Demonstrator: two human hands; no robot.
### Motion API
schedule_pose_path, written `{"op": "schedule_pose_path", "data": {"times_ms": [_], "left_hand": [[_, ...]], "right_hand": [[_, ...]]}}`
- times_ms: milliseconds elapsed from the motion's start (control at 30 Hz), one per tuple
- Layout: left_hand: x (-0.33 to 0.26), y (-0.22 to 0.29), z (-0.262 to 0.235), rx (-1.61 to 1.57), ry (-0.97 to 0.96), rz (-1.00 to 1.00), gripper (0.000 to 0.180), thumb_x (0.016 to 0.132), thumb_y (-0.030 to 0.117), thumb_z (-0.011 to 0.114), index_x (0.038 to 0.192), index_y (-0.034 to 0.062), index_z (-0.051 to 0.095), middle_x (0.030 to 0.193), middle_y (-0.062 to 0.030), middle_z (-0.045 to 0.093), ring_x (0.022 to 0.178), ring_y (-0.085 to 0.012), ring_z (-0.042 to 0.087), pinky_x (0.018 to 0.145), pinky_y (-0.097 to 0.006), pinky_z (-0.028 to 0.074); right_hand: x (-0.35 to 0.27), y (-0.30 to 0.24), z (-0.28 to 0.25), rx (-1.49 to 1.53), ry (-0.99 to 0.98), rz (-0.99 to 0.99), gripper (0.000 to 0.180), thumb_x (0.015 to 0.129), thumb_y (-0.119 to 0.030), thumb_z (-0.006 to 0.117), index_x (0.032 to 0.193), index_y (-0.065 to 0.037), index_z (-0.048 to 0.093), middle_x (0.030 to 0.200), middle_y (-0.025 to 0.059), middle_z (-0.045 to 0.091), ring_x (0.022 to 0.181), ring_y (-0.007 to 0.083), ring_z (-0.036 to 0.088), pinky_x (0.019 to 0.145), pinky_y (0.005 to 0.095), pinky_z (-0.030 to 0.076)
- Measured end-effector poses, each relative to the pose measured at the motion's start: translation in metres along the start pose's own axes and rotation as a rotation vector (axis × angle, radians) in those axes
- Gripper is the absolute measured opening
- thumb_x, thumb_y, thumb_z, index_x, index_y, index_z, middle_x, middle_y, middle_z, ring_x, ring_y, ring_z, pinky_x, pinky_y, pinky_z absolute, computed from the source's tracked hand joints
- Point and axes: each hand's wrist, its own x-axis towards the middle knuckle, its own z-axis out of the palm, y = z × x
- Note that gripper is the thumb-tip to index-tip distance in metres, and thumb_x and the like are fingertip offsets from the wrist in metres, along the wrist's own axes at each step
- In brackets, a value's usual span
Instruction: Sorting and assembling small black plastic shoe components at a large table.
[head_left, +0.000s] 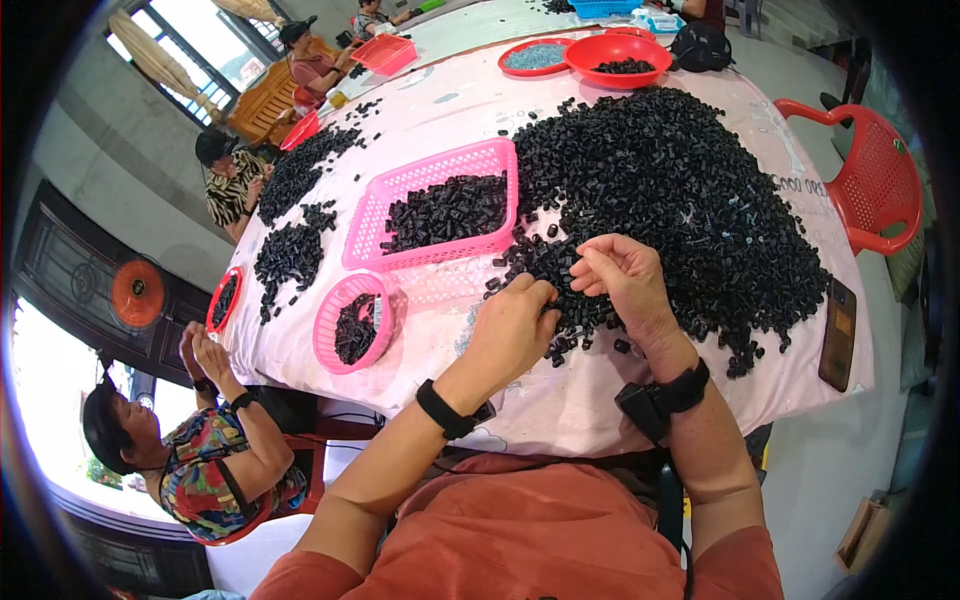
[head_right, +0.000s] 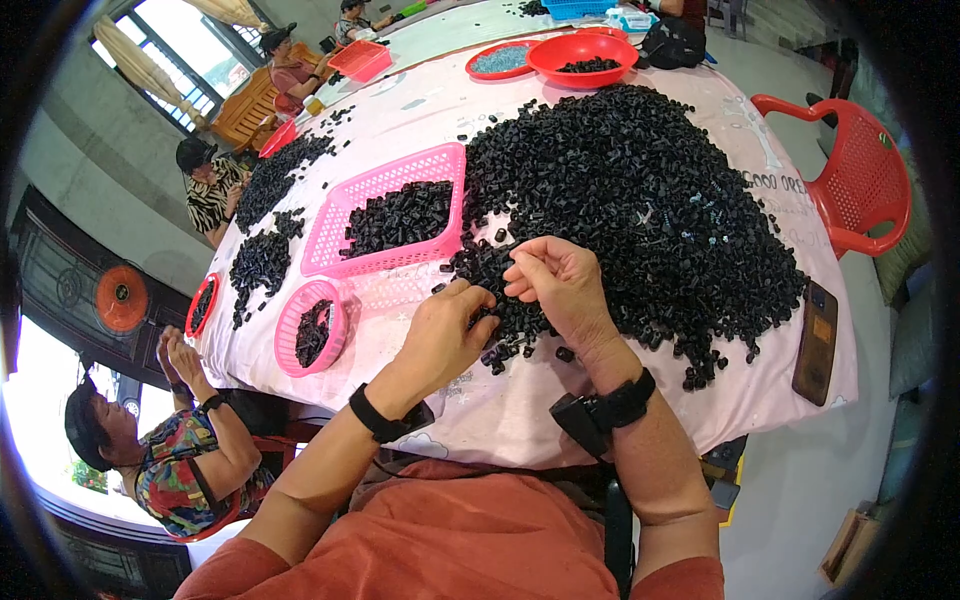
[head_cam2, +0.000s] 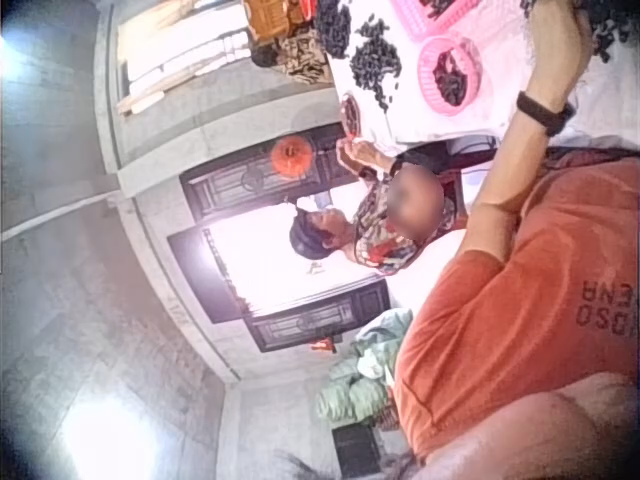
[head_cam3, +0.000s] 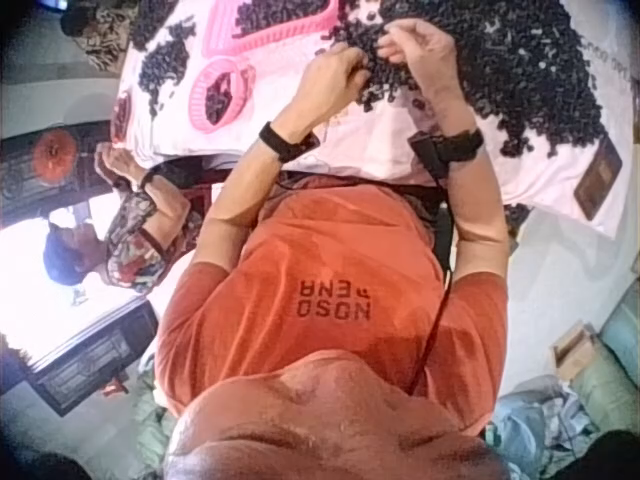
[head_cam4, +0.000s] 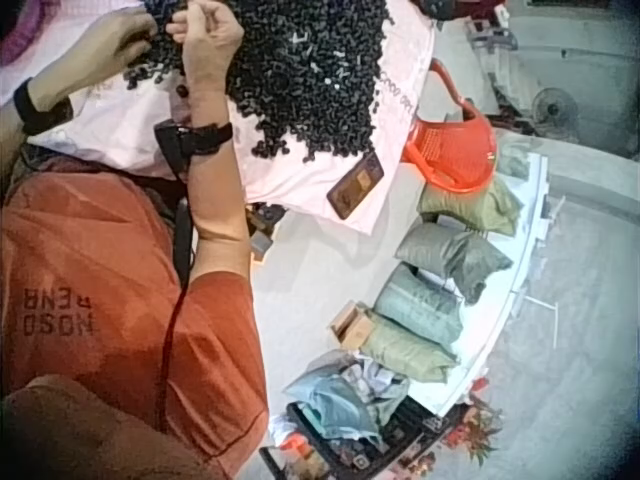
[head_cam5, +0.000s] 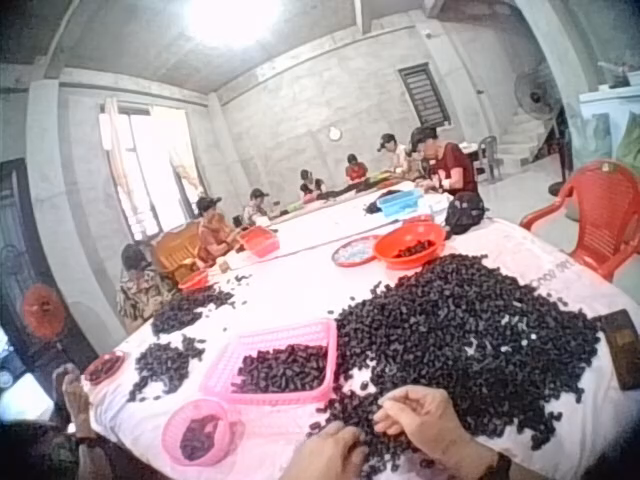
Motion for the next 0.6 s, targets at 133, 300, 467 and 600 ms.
{"op": "schedule_pose_path", "data": {"times_ms": [133, 300, 467, 600], "left_hand": [[0.004, 0.005, 0.0, 0.013, -0.031, 0.033, 0.02, 0.08, 0.006, 0.071, 0.099, 0.001, 0.068, 0.088, -0.0168, 0.06, 0.08, -0.0372, 0.064, 0.071, -0.045, 0.052], [0.0, 0.008, 0.004, 0.024, -0.097, 0.051, 0.021, 0.08, 0.005, 0.07, 0.1, 0.0017, 0.069, 0.091, -0.0154, 0.06, 0.082, -0.0371, 0.064, 0.073, -0.046, 0.052], [-0.001, 0.006, 0.009, 0.056, -0.097, 0.033, 0.019, 0.079, 0.003, 0.068, 0.098, 0.0016, 0.068, 0.091, -0.0154, 0.06, 0.083, -0.0379, 0.064, 0.074, -0.047, 0.053], [-0.002, 0.004, 0.01, 0.093, -0.092, 0.042, 0.017, 0.078, 0.003, 0.067, 0.095, 0.0011, 0.066, 0.091, -0.0162, 0.06, 0.083, -0.0387, 0.064, 0.074, -0.048, 0.052]], "right_hand": [[0.0, 0.0, -0.001, 0.012, 0.0, -0.023, 0.016, 0.097, -0.016, 0.063, 0.1, -0.002, 0.07, 0.085, 0.007, 0.072, 0.07, 0.0118, 0.07, 0.062, 0.022, 0.054], [-0.001, -0.003, 0.0, 0.006, -0.013, -0.018, 0.016, 0.097, -0.016, 0.063, 0.1, -0.002, 0.069, 0.085, 0.0068, 0.072, 0.07, 0.0115, 0.069, 0.063, 0.0224, 0.054], [-0.001, -0.002, 0.0, -0.011, -0.021, 0.002, 0.015, 0.097, -0.016, 0.063, 0.1, -0.002, 0.069, 0.084, 0.0066, 0.072, 0.07, 0.0113, 0.069, 0.062, 0.0223, 0.054], [-0.001, -0.002, 0.001, -0.012, -0.038, -0.004, 0.015, 0.097, -0.015, 0.063, 0.1, -0.001, 0.069, 0.084, 0.0064, 0.072, 0.07, 0.0112, 0.069, 0.063, 0.0221, 0.054]]}}
